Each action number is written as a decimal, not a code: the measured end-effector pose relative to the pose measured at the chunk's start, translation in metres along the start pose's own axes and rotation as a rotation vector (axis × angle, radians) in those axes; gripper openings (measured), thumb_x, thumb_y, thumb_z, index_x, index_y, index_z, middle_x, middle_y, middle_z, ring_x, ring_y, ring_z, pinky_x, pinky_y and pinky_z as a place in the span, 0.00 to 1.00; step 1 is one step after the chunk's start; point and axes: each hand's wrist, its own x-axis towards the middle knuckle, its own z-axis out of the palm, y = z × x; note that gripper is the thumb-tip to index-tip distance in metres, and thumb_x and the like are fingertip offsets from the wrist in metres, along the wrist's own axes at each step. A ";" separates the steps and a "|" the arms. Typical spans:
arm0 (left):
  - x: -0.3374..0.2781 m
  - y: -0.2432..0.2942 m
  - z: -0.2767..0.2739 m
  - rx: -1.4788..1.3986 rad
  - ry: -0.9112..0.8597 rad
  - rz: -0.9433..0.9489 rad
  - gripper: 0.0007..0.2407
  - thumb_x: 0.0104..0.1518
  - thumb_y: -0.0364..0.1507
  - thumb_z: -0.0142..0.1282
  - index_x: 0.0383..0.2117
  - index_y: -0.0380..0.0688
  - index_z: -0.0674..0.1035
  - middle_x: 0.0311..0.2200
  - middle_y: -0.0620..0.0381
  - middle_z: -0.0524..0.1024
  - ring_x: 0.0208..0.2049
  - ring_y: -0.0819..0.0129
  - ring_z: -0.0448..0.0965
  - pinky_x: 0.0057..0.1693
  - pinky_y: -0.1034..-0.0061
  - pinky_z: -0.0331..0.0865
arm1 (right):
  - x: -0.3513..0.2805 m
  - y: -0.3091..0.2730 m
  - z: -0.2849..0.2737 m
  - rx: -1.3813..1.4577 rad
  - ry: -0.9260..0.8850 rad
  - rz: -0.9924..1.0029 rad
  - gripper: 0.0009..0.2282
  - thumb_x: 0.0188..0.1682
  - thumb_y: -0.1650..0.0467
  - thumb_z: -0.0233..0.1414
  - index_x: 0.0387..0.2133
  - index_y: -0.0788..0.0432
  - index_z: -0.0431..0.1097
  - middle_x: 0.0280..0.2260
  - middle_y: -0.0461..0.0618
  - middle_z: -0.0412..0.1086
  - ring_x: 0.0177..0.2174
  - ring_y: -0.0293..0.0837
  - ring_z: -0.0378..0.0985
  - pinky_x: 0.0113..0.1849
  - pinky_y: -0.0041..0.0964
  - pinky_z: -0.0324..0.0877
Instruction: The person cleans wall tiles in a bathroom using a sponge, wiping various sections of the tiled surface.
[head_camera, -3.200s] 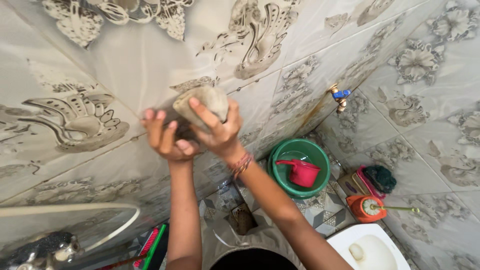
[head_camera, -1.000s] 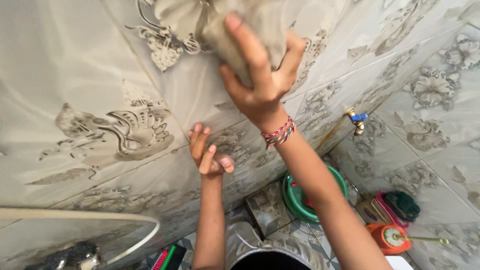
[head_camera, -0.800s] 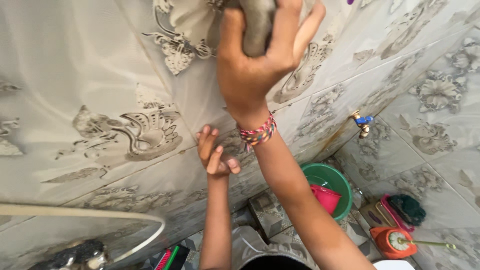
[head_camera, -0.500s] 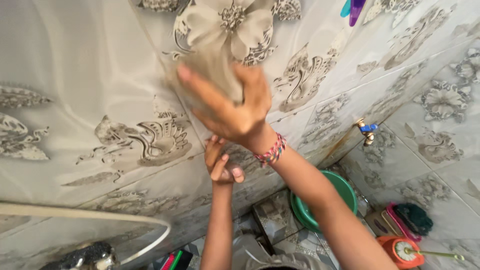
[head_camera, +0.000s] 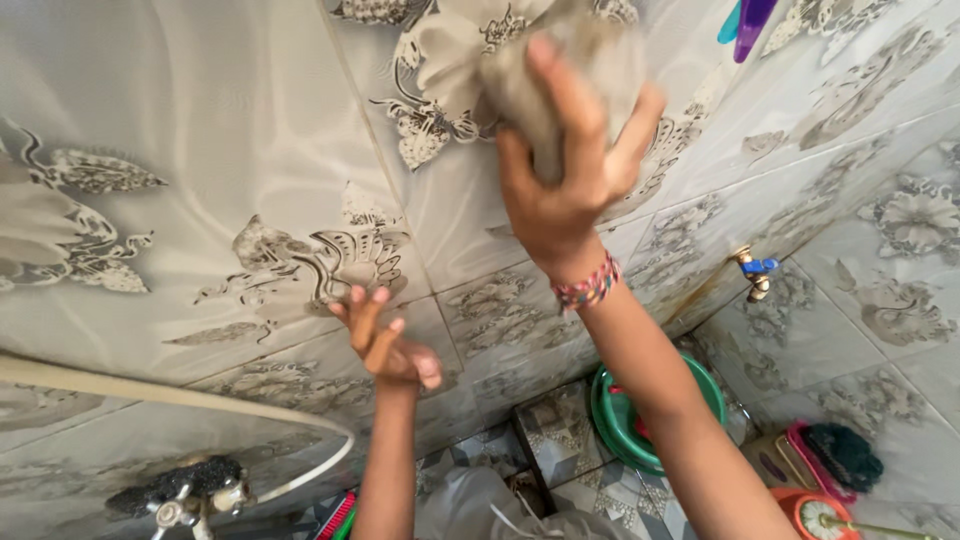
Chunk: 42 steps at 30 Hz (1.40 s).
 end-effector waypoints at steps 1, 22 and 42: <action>-0.002 -0.001 0.001 0.002 -0.002 0.000 0.25 0.65 0.54 0.28 0.47 0.45 0.65 0.52 0.43 0.71 0.64 0.46 0.65 0.75 0.48 0.43 | 0.009 -0.006 0.007 0.069 0.060 0.109 0.25 0.44 0.78 0.62 0.56 0.54 0.68 0.52 0.40 0.72 0.51 0.59 0.68 0.56 0.47 0.62; -0.010 -0.008 0.015 0.046 0.127 0.027 0.18 0.65 0.44 0.34 0.44 0.40 0.65 0.50 0.39 0.71 0.63 0.44 0.67 0.73 0.50 0.51 | -0.002 0.006 0.011 0.067 0.139 0.177 0.21 0.42 0.79 0.61 0.50 0.56 0.70 0.48 0.46 0.78 0.44 0.48 0.83 0.61 0.65 0.51; -0.009 -0.010 0.012 0.068 0.081 0.032 0.16 0.65 0.41 0.35 0.43 0.39 0.67 0.49 0.40 0.72 0.62 0.45 0.67 0.73 0.51 0.52 | -0.052 0.040 -0.010 0.012 0.049 0.184 0.20 0.40 0.77 0.58 0.49 0.58 0.71 0.47 0.54 0.73 0.47 0.56 0.74 0.57 0.62 0.55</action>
